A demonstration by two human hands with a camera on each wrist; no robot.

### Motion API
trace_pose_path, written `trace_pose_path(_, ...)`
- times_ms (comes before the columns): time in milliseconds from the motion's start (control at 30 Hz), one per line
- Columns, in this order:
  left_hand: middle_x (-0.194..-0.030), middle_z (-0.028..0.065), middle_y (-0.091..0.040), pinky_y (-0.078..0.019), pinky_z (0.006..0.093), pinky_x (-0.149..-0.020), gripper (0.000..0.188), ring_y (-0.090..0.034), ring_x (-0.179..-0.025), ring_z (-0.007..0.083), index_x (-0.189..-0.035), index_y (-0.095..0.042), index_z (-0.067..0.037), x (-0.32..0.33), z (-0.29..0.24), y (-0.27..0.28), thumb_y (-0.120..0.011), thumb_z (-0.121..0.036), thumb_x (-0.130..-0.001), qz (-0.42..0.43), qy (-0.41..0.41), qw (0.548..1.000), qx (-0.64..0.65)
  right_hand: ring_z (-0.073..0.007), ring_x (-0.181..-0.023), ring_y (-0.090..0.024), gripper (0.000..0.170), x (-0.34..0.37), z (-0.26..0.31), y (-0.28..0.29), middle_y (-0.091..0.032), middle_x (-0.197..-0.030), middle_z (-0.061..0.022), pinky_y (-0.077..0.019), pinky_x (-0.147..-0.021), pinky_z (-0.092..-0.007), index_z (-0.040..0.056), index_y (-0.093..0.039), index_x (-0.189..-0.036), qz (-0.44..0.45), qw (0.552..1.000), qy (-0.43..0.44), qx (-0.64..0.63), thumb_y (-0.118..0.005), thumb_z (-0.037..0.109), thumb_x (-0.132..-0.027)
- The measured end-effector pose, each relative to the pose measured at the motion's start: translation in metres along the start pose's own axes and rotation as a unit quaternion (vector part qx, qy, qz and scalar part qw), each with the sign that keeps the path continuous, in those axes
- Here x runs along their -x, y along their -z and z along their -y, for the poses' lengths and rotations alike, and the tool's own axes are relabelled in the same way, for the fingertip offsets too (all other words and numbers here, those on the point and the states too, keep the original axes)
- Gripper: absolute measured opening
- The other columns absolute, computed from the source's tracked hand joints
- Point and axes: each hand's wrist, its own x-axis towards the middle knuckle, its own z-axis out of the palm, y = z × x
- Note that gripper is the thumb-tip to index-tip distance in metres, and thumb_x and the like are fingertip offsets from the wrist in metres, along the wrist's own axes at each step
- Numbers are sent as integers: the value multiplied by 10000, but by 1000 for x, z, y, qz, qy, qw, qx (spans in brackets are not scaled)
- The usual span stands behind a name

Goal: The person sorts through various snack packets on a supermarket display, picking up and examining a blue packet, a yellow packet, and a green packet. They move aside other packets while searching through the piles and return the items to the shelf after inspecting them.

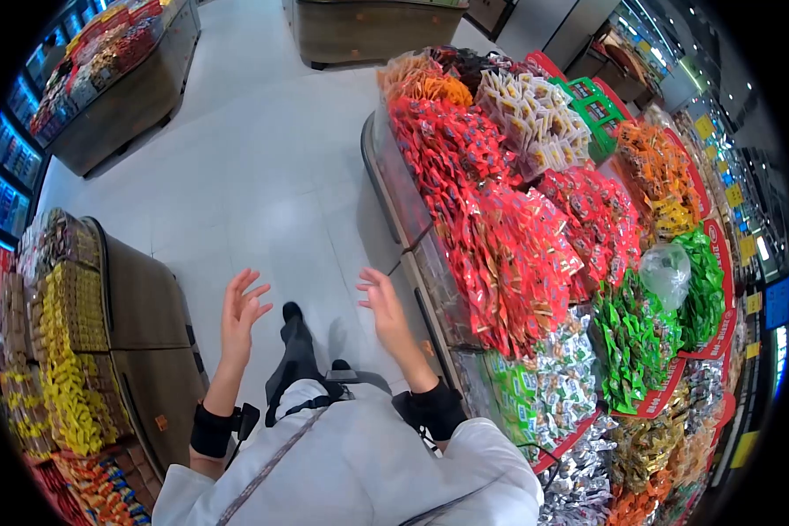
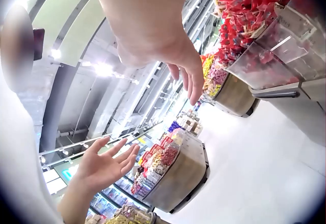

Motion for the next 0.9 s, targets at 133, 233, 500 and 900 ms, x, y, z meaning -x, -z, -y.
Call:
trace_pose_path(133, -1303, 156, -395, -459, 354, -863, 459, -486, -1128, 241, -1318, -332, -61, -84, 11, 20, -478, -171, -897, 47, -4, 998, -33, -215, -1097, -466, 499, -68, -1, -10, -421, -1256, -148, -417, -887, -354, 18, -354, -1292, -39, 999, -9, 8, -335, 358, -927)
trace_pose_path(233, -1300, 152, -402, -458, 352, -863, 455, -490, -1122, 239, -1314, -339, -59, -161, 17, 37, -477, -180, -898, 75, -4, 997, -34, -210, -1097, -466, 500, -136, -7, -19, -429, -1250, -145, -408, -889, -344, 20, -361, -1288, -58, 998, 5, 18, -336, 368, -930)
trace_pose_path(500, -1291, 141, -416, -455, 353, -862, 459, -495, -1109, 232, -1312, -344, -66, -343, -5, 75, -476, -209, -896, 98, 30, 995, -4, -204, -1061, -499, 399, -300, 20, -56, -459, -1219, -125, -424, -860, -321, 31, -380, -1273, -104, 994, 21, 4, -388, 256, -943)
trace_pose_path(900, -1282, 142, -423, -454, 346, -854, 464, -501, -1098, 242, -1305, -350, -62, -534, -11, 94, -472, -225, -887, 100, 52, 994, -11, -181, -1082, -469, 453, -504, 11, -67, -448, -1230, -101, -397, -884, -311, 28, -368, -1279, -87, 996, -24, 12, -368, 330, -941)
